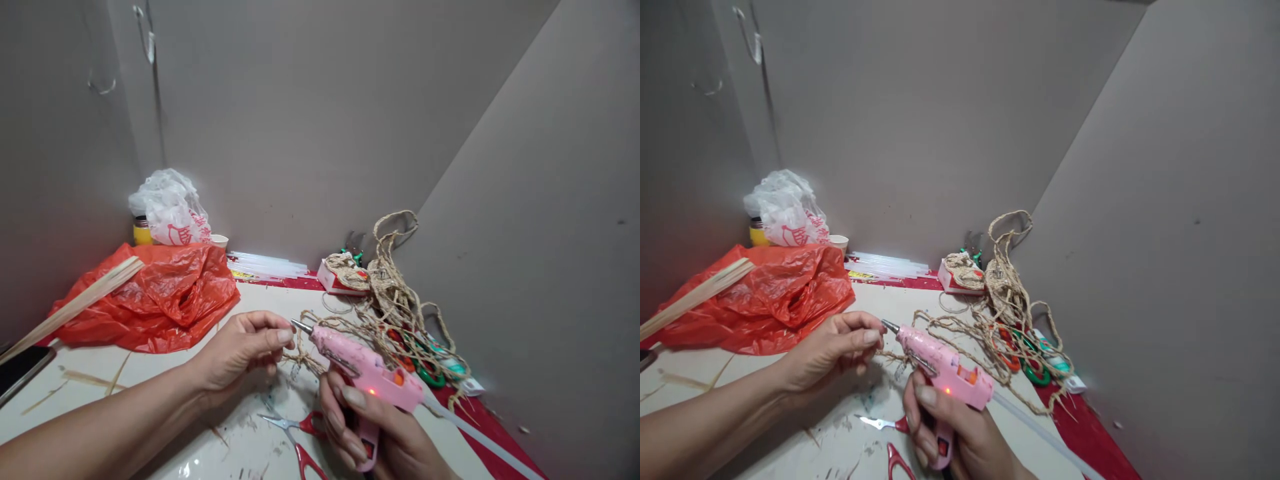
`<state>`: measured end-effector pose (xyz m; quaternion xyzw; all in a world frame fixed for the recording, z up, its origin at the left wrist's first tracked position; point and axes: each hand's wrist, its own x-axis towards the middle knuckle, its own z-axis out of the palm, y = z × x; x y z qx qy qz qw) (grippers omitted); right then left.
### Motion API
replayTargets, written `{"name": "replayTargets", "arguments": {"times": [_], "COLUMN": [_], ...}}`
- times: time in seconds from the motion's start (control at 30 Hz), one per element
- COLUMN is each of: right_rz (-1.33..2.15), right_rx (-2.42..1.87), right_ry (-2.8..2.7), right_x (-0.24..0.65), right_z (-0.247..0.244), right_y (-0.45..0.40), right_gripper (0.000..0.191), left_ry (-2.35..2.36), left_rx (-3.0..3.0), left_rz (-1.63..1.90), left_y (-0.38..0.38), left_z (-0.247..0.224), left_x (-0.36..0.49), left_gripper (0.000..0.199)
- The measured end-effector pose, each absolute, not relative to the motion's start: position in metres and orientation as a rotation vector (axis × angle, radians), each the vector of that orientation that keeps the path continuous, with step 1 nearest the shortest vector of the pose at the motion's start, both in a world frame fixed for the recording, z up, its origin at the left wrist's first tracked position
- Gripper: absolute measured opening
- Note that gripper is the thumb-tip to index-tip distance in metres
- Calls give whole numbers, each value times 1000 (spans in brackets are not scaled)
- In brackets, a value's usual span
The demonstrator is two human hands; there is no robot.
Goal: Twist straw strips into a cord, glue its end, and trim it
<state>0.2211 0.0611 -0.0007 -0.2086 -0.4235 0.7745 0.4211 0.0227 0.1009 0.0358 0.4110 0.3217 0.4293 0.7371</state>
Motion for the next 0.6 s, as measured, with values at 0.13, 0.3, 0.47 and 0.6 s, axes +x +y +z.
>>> {"name": "replayTargets", "arguments": {"times": [0.13, 0.3, 0.47, 0.6], "right_rz": [1949, 1930, 1925, 1912], "right_rx": [-554, -611, -644, -680], "right_ry": [-1118, -1143, -1161, -1168], "right_x": [221, 221, 221, 221], "right_z": [-2, -3, -2, -1], "right_y": [60, 59, 59, 58], "right_gripper": [29, 29, 31, 32], "left_ry": [699, 719, 738, 717], "left_rx": [899, 883, 853, 802], "left_rz": [963, 979, 978, 969], "left_y": [100, 100, 100, 100], "left_z": [35, 32, 31, 31], "left_x": [24, 26, 26, 27], "left_gripper": [20, 20, 18, 17]}}
